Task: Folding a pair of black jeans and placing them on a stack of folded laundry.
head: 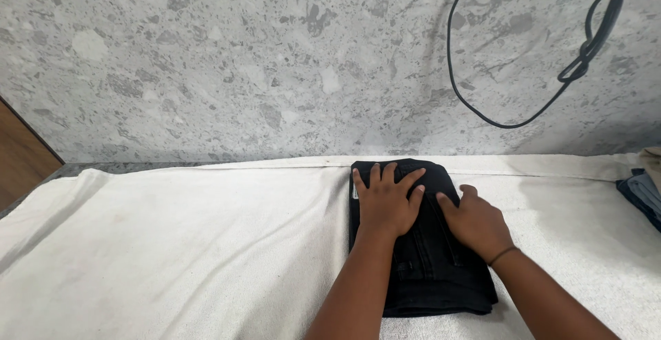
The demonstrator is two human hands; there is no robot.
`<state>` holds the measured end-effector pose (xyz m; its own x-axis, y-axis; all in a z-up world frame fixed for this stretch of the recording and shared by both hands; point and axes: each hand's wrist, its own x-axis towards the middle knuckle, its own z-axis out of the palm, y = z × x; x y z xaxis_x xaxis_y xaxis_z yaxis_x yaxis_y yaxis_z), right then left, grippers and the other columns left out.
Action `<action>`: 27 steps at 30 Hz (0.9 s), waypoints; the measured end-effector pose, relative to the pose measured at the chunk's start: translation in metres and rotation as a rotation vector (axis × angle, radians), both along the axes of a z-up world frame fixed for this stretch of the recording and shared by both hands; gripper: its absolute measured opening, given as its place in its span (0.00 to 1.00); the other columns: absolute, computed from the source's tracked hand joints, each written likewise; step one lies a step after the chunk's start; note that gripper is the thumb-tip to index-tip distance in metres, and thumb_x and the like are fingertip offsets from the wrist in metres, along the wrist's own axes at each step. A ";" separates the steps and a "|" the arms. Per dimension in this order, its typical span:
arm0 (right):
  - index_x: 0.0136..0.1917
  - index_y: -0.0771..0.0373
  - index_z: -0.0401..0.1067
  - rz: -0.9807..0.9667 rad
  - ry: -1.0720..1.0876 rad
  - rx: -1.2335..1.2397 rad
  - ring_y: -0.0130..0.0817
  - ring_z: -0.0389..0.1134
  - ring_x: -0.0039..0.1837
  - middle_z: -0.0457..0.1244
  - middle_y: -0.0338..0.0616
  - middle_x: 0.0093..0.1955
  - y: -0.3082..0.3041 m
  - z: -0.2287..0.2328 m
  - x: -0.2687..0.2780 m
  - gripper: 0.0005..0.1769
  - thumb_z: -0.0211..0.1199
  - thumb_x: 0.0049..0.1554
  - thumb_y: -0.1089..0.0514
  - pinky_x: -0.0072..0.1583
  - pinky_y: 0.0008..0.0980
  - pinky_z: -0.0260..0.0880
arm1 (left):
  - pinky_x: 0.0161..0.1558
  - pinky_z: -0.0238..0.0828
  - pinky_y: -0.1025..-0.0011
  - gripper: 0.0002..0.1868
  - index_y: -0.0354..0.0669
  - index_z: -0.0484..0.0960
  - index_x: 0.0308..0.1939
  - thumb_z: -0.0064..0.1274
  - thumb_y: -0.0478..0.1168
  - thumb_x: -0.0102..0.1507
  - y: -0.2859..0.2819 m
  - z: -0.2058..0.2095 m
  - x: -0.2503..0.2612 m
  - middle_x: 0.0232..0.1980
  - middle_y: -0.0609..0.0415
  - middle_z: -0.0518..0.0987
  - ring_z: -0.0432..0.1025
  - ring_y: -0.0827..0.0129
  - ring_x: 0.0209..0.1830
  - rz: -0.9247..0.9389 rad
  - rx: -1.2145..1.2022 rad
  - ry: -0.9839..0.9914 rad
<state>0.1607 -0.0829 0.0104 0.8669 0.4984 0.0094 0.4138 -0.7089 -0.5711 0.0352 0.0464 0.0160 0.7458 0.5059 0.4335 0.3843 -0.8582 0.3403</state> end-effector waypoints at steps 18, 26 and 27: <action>0.69 0.71 0.57 0.053 -0.090 -0.268 0.48 0.77 0.39 0.72 0.55 0.34 -0.074 0.005 -0.086 0.42 0.46 0.62 0.31 0.41 0.41 0.80 | 0.75 0.28 0.34 0.23 0.80 0.72 0.68 0.39 0.60 0.68 0.012 0.006 0.002 0.76 0.52 0.63 0.52 0.51 0.79 0.016 -0.063 0.062; 0.69 0.60 0.62 0.148 -0.224 -0.407 0.51 0.76 0.48 0.72 0.57 0.42 -0.078 0.041 -0.066 0.36 0.45 0.63 0.31 0.53 0.45 0.78 | 0.78 0.27 0.44 0.36 0.67 0.57 0.77 0.45 0.58 0.65 0.027 -0.006 -0.007 0.80 0.57 0.56 0.46 0.56 0.81 -0.089 -0.125 -0.076; 0.69 0.60 0.64 0.172 -0.270 -0.268 0.51 0.75 0.52 0.72 0.56 0.45 -0.072 0.042 -0.057 0.34 0.45 0.63 0.33 0.57 0.46 0.75 | 0.77 0.25 0.44 0.37 0.63 0.54 0.78 0.45 0.58 0.65 0.026 -0.005 -0.015 0.82 0.57 0.52 0.43 0.58 0.83 -0.012 -0.164 -0.042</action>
